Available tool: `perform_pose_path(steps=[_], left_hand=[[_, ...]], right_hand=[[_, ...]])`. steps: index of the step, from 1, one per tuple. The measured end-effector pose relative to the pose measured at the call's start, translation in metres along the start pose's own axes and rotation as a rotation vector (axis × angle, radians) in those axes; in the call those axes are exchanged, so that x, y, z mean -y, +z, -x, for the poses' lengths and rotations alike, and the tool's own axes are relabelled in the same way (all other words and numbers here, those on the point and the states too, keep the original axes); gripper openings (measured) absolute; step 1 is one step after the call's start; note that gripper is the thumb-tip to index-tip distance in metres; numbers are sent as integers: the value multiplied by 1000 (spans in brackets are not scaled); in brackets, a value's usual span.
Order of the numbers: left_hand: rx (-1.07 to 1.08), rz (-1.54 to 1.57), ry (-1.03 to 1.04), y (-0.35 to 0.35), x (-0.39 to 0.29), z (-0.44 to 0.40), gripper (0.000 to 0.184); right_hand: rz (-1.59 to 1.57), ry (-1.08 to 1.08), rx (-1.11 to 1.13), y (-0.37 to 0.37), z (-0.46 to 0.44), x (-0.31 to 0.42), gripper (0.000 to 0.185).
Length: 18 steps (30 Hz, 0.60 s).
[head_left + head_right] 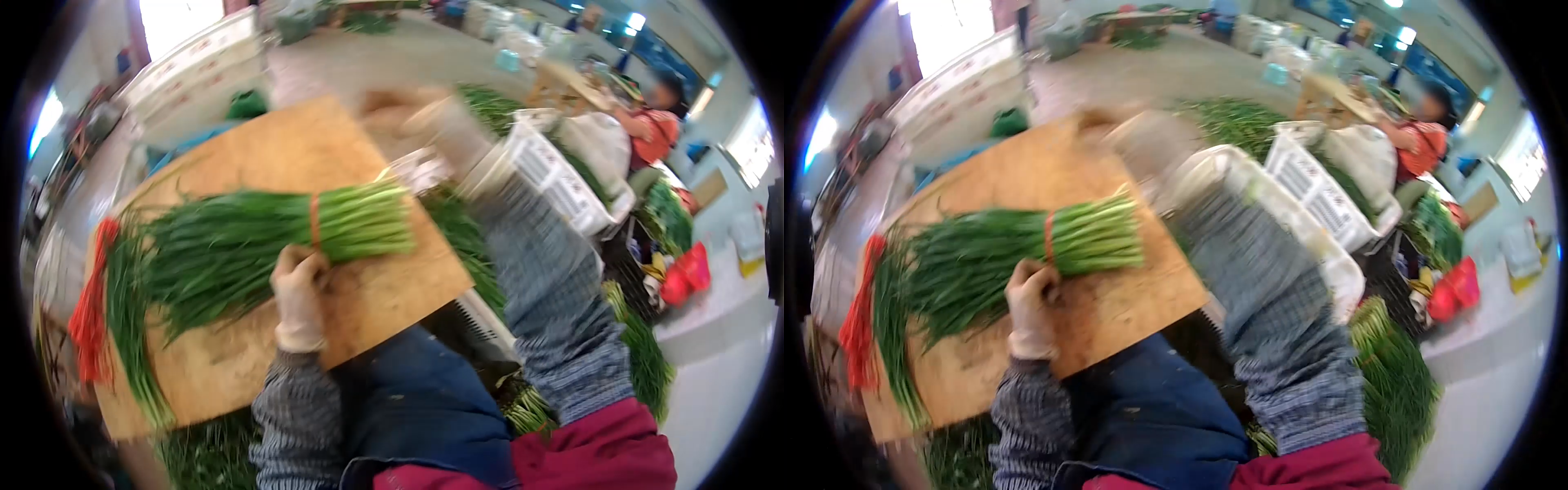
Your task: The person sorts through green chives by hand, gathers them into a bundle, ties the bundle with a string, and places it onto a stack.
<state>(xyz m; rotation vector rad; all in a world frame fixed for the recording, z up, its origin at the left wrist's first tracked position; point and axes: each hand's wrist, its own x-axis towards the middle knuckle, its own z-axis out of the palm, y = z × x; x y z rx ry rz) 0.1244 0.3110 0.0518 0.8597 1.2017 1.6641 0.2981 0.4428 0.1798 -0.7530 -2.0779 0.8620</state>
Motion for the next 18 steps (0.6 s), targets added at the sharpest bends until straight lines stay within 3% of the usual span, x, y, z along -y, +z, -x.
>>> perform_pose_path(steps=[1,3,4,8,10,12,18], left_hand=[[-5,19,-10,2,4,0,10],[9,69,-34,-2,5,3,8],[27,104,-59,-3,6,4,8],[-3,93,-121,-2,-6,4,7],[6,101,-79,-4,-3,2,6],[-6,114,-93,-5,-1,2,5],[-108,-6,-1,-5,17,13,7]], right_hand=[[-365,142,-44,-15,-3,0,26],[1038,488,391,0,-11,-3,50],[955,386,259,6,-6,-4,65],[791,-111,357,53,-4,9,74],[970,119,630,86,6,31,88],[1079,11,506,116,22,3,82],[1130,12,257,138,30,-32,72]])
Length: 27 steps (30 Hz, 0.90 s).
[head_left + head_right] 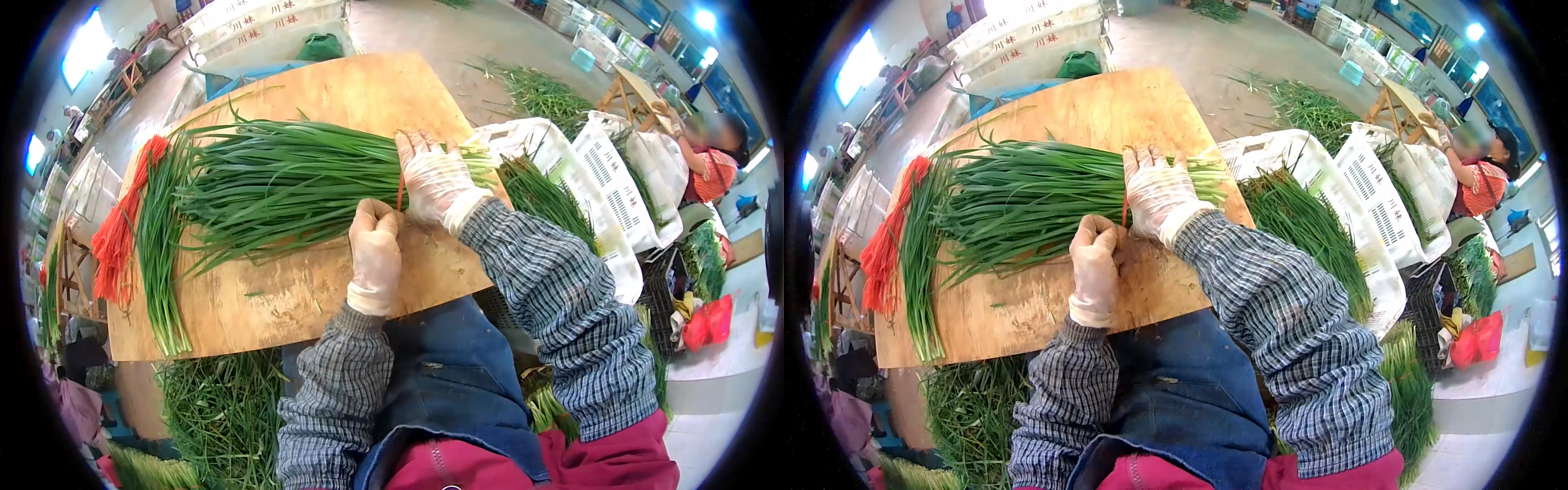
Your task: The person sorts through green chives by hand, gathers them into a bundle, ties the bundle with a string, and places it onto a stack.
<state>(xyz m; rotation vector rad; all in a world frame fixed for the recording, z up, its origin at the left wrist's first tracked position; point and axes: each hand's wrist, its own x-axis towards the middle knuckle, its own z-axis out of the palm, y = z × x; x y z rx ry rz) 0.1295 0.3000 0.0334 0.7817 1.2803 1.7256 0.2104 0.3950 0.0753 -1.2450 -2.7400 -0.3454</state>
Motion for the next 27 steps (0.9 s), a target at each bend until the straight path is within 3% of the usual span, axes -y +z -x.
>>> perform_pose_path(steps=[2,3,6,12,18,22,24,27], left_hand=[[-28,-26,45,5,3,10,8],[-46,22,16,9,1,13,9],[-71,4,36,18,-13,21,9],[-25,65,35,32,-65,16,8],[146,-310,164,43,-75,-22,7],[38,-645,299,18,-78,-16,6],[-55,-962,411,5,-65,0,8],[-50,-1132,348,-3,-46,16,13]], right_hand=[[-2,19,34,0,-3,0,71],[-5,16,-62,10,-3,-2,64],[-36,43,31,4,-7,-1,62],[107,17,-199,14,9,11,49],[7,-24,-288,23,20,13,43],[12,-63,-252,7,18,10,41],[-4,-58,-312,10,16,10,42],[75,-58,-326,15,15,11,45]])
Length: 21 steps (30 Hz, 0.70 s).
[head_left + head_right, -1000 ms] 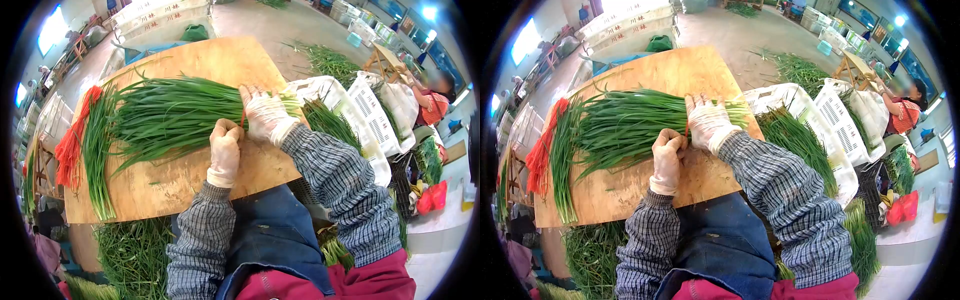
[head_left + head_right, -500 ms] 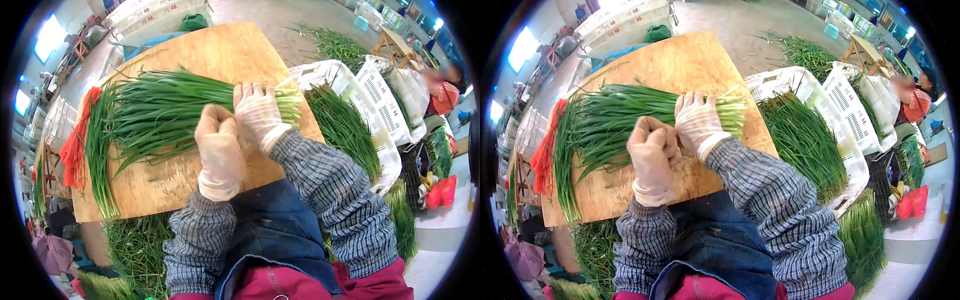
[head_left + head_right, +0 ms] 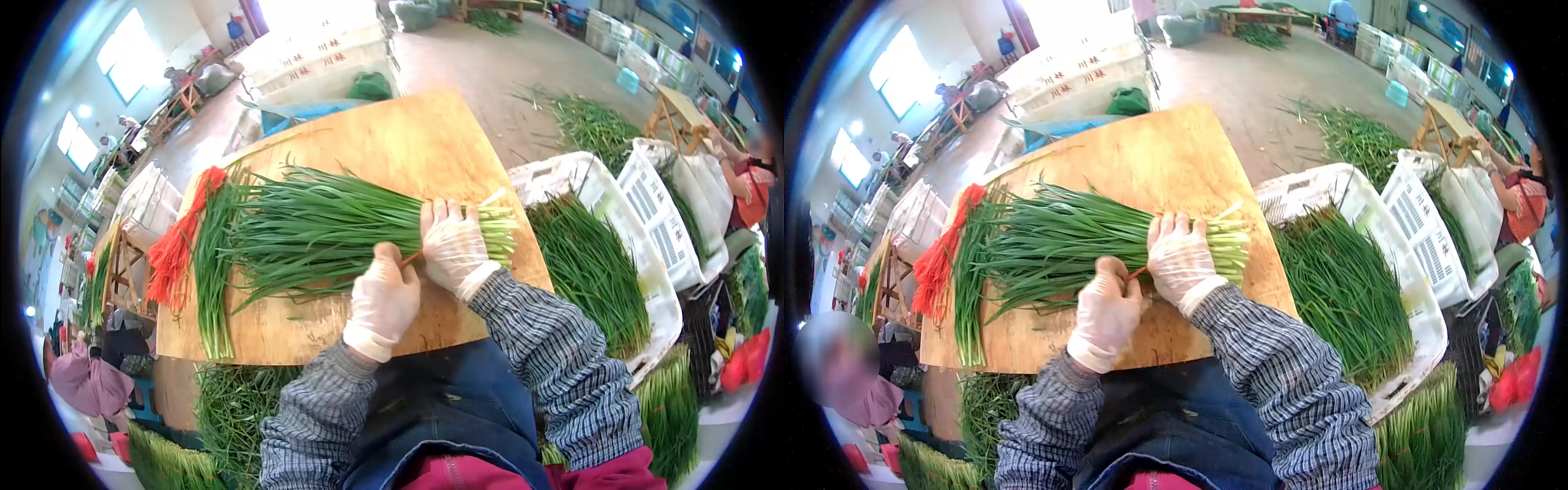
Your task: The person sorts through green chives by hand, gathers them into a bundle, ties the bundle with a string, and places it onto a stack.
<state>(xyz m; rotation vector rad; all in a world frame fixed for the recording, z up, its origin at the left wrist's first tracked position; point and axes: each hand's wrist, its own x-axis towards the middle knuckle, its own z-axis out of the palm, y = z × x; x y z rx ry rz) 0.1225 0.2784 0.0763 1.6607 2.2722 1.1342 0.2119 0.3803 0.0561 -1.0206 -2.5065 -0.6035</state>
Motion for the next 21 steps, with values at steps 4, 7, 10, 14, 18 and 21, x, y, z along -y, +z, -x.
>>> perform_pose_path(steps=[4,7,10,14,18,21], left_hand=[[106,-283,125,-3,8,14,12],[148,-75,191,-17,6,12,9],[189,567,106,-12,12,1,15],[319,1388,-279,-4,13,-11,17],[270,1597,-339,15,21,-9,17],[130,1519,-436,13,6,2,17]], right_hand=[[29,-10,18,-1,1,-1,45],[23,-2,66,-4,-2,-3,43],[-19,-2,152,-9,-4,-3,50],[-182,-20,143,-6,-4,-11,62],[-174,6,405,-27,-16,-14,76],[-125,44,326,-15,-13,-10,77]])
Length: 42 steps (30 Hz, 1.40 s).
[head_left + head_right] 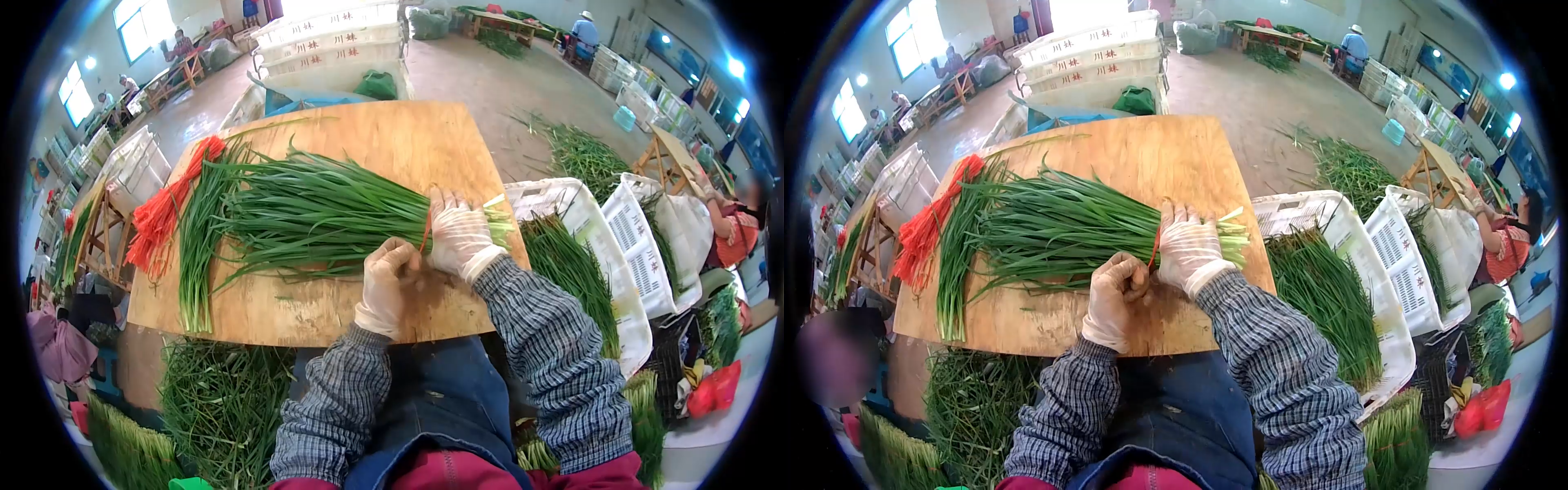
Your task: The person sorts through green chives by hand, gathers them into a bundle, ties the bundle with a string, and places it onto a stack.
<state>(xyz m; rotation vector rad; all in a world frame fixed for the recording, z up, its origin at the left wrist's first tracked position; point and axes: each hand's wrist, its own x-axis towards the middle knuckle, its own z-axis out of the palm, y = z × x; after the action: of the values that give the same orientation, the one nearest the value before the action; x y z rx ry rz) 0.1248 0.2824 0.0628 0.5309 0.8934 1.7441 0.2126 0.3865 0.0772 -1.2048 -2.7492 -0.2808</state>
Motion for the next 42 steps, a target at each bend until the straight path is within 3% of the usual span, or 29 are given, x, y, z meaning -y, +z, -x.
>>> perform_pose_path(steps=[3,8,9,16,17,24,25,28,30,32,35,38,42], left_hand=[[-107,-198,99,2,8,8,14],[-105,-278,128,24,-5,13,13],[-103,-291,128,27,-9,13,13],[-69,-459,110,49,-33,-2,13],[-51,-488,114,52,-33,-8,13],[152,-756,72,45,-45,-41,11],[164,-931,78,42,-49,-39,10],[187,-1359,701,22,-56,-28,8],[59,-1427,705,14,-64,-12,7],[8,-1479,669,4,-63,0,3],[-48,-1550,639,4,-62,13,6],[-107,-1536,1023,16,-65,8,10],[20,-1502,1058,38,-57,-19,16]], right_hand=[[46,-11,-12,-1,5,4,75],[152,-16,-81,8,8,12,63],[107,-45,-171,4,15,13,52],[27,-21,-257,14,27,20,50],[16,-28,-360,19,26,19,46],[-68,-58,-198,13,20,17,44],[-78,-51,-162,8,20,16,51],[-415,-186,-224,-16,29,-16,57],[-640,-169,-354,-39,33,-60,55],[-854,67,-291,-43,35,-88,43],[-967,181,-70,-35,30,-96,34],[-863,205,7,-18,23,-90,25],[-799,-13,-198,-4,27,-85,13]])
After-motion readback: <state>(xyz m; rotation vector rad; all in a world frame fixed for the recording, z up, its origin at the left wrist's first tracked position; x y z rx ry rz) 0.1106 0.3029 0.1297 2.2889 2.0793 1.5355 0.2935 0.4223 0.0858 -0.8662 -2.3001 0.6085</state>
